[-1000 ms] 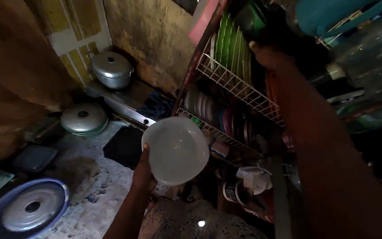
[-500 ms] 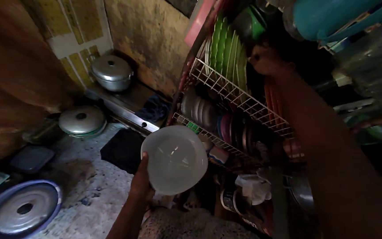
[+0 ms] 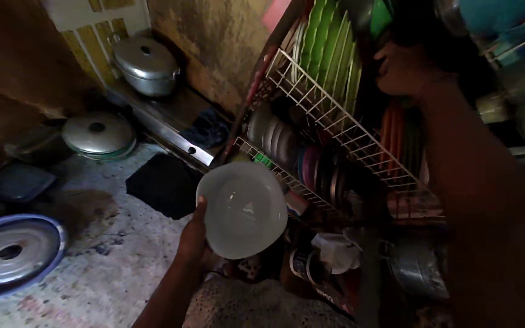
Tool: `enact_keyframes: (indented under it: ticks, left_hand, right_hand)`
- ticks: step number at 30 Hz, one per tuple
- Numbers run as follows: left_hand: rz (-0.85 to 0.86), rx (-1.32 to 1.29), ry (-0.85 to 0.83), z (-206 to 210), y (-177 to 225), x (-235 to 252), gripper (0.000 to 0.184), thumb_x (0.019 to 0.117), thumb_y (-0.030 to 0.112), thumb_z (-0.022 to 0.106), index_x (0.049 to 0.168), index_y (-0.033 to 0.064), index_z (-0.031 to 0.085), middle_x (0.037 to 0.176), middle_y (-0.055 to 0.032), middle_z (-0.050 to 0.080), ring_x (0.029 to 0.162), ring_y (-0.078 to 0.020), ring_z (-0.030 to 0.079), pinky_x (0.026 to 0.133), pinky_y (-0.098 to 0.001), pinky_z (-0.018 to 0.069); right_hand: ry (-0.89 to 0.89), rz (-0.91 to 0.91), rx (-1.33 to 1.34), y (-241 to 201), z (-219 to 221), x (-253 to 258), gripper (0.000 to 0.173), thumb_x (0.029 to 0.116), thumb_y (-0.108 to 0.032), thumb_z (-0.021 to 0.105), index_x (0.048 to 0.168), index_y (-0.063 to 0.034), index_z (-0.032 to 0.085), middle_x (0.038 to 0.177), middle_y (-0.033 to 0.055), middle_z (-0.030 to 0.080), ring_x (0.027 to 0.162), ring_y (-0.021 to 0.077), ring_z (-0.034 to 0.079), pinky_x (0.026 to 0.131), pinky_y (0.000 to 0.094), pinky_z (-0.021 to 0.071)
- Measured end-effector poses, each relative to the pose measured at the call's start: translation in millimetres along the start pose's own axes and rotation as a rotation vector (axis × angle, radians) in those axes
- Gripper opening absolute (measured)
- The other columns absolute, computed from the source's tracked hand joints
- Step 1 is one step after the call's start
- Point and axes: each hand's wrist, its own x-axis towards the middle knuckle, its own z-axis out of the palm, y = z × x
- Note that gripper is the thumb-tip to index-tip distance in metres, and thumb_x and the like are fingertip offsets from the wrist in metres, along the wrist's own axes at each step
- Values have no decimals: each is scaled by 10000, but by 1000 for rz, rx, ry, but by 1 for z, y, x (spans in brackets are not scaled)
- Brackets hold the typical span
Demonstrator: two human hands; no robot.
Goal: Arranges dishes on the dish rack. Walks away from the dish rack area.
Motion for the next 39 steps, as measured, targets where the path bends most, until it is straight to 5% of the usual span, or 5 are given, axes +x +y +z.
enact_keyframes:
  ticks: [4,8,13,18,39]
  left_hand:
    - [2,-11,5,-1,-2,-2,498,1105,446,356,1332,61,577,1083,-96,727,953,-183,732,797,-394,632]
    - [9,-15,-19,-3,-4,-3,495,1114,434,321,1355,75,560,1102,-90,725,963,-182,732,798,-392,635]
    - [16,-35,-31,-6,-8,-1,491,1117,423,318,1358,67,555,1107,-87,723,971,-176,729,811,-381,631]
    - [-1,-2,-14,5,-7,-2,485,1110,430,344,1329,63,574,1080,-89,726,950,-170,729,798,-376,630]
    - [40,381,-26,40,2,14,333,1100,209,458,1347,-11,496,1067,-120,658,881,-147,685,755,-331,597]
  right_hand:
    - [154,48,-46,-14,7,4,610,1060,-508,435,1548,-141,453,1549,352,373,1434,573,327,1119,751,250]
    - [103,-17,-71,-16,9,21,529,1088,-414,350,1609,-320,364,1631,248,329,1498,532,234,1157,753,123]
    - [-31,-238,-131,-28,-8,11,528,1102,-402,376,1288,-12,680,1523,274,468,1498,490,279,1181,763,39]
    - [160,-174,-107,-26,-8,5,429,992,-312,620,1212,56,629,1292,332,603,1302,518,507,1157,728,191]
    - [417,-346,276,13,48,-56,617,963,-37,546,1561,-152,446,1659,198,298,1549,345,268,1252,476,276]
